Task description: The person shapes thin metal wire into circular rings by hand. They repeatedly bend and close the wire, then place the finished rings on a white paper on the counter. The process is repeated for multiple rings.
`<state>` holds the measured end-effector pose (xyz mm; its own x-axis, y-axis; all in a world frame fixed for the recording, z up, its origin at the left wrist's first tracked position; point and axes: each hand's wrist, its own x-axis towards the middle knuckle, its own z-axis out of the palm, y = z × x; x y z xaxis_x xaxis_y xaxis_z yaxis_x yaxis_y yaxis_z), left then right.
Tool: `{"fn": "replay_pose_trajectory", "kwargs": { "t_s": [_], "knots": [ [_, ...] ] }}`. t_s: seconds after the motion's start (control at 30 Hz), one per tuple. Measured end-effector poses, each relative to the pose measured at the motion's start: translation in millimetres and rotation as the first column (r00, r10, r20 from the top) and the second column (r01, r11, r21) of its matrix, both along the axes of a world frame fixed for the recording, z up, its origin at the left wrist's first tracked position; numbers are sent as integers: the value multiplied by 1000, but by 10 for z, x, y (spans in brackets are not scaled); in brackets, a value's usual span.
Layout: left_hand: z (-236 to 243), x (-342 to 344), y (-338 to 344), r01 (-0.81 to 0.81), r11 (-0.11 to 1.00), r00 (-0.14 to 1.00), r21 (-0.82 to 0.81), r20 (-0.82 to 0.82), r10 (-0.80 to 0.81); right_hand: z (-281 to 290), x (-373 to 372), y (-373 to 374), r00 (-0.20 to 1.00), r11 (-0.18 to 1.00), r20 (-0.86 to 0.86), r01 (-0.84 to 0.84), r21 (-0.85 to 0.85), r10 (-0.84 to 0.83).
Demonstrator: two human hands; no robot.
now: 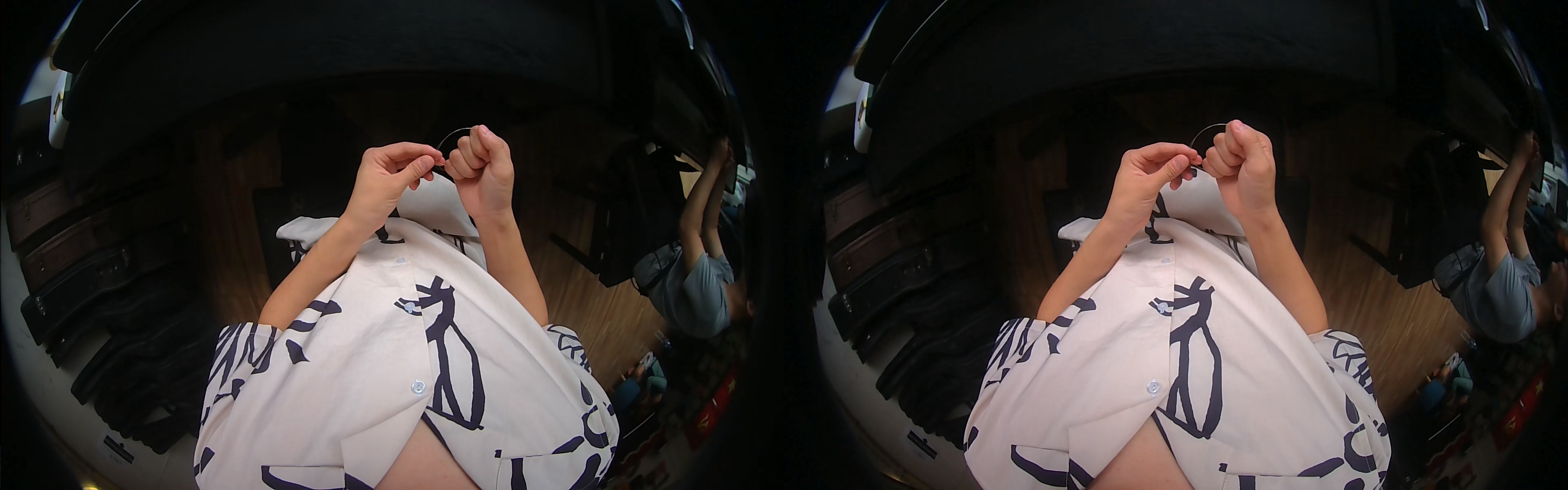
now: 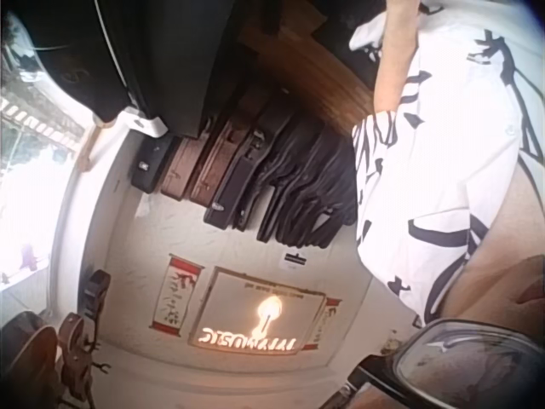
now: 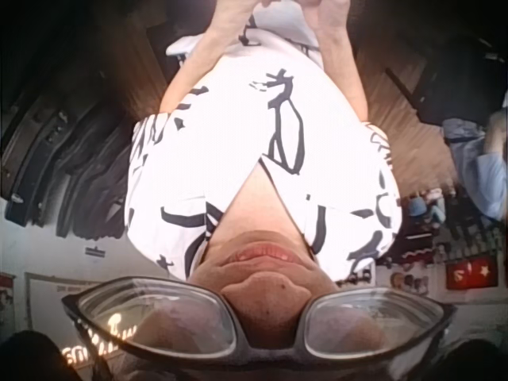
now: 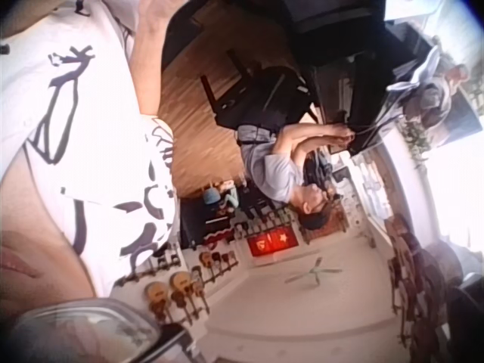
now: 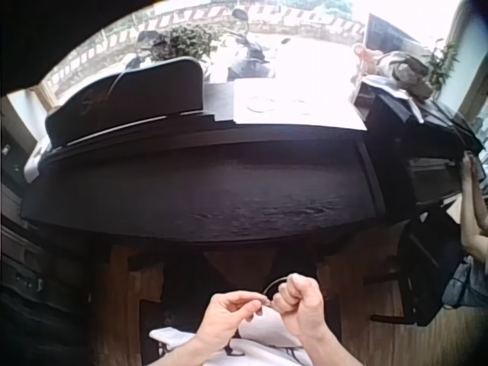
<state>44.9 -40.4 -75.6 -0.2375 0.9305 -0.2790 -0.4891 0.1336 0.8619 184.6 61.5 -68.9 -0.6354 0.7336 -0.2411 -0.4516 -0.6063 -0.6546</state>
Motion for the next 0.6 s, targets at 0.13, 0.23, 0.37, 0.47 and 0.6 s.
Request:
{"fn": "replay_pose_trajectory", "kwargs": {
  "t_s": [0.13,0.23,0.37,0.47,0.6],
  "knots": [
    [10,10,25,59,997,998,-51,-35,-61,-8,-5,-25,1000,990,17,-1,138,-2],
    [48,1,10,92,988,995,-120,-37,-97,26,-27,-91,997,957,76,-22,288,0],
    [-5,-7,-36,70,991,997,-117,-3,-71,29,-79,-191,986,856,169,-77,512,-12],
    [0,2,0,37,997,997,-70,68,-33,-44,-15,-195,975,789,212,-78,609,-68],
    [-18,-124,-37,77,995,997,-63,33,-75,-91,-114,-161,957,671,277,-151,725,-84]
  ]
}}
